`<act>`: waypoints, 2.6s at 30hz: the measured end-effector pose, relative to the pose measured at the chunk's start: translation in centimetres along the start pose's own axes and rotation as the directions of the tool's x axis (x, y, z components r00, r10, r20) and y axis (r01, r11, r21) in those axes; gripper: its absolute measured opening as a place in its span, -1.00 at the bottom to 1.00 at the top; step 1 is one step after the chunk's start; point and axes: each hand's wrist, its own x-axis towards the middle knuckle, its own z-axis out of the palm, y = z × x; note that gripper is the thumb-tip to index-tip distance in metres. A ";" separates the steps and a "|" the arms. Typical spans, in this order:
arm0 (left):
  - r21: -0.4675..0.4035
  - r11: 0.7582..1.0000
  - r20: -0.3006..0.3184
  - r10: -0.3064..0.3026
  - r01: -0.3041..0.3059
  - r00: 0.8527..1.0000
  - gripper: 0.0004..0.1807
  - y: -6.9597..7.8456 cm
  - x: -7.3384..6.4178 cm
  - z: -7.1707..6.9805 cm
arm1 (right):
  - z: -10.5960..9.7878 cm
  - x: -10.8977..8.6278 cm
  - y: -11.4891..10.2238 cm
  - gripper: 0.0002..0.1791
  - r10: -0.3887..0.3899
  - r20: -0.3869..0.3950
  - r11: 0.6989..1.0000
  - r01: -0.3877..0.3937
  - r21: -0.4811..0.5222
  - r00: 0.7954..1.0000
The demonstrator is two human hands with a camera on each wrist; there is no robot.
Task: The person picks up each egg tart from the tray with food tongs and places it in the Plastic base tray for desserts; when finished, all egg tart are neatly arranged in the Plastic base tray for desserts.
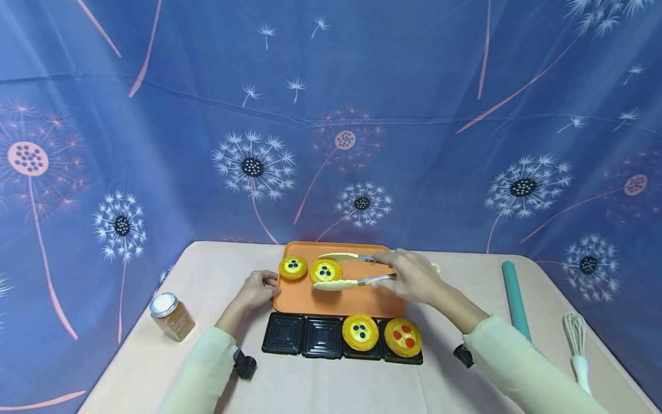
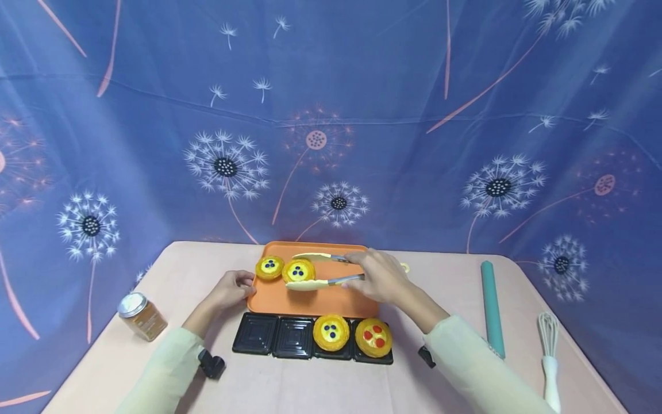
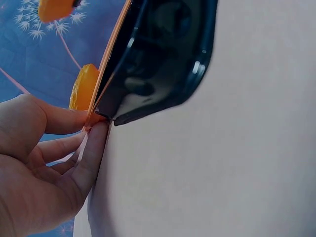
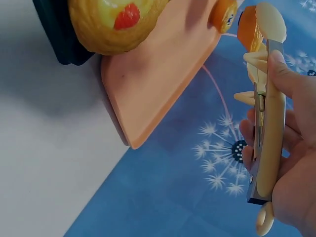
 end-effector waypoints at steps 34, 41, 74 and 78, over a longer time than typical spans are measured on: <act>0.001 1.000 0.008 0.000 0.000 1.000 -0.62 0.0 -0.1 -0.3 | 1.0 -6.8 -4.1 -0.37 -0.079 0.068 0.996 0.075 0.048 0.995; 0.020 1.000 0.001 0.005 -0.005 1.000 -0.62 0.2 -0.1 -0.2 | 2.0 -6.9 -3.8 -0.36 -0.069 0.069 0.997 0.067 0.032 0.995; 0.023 1.000 -0.005 0.005 -0.004 1.000 -0.63 -0.1 -0.2 0.0 | -0.2 -5.6 -3.8 -0.12 0.032 0.019 0.995 -0.034 0.096 0.999; 0.032 0.999 -0.014 0.003 -0.003 1.000 -0.61 0.1 -0.1 -0.1 | -0.3 -3.9 -3.3 -0.12 0.052 0.003 0.995 -0.052 0.091 0.999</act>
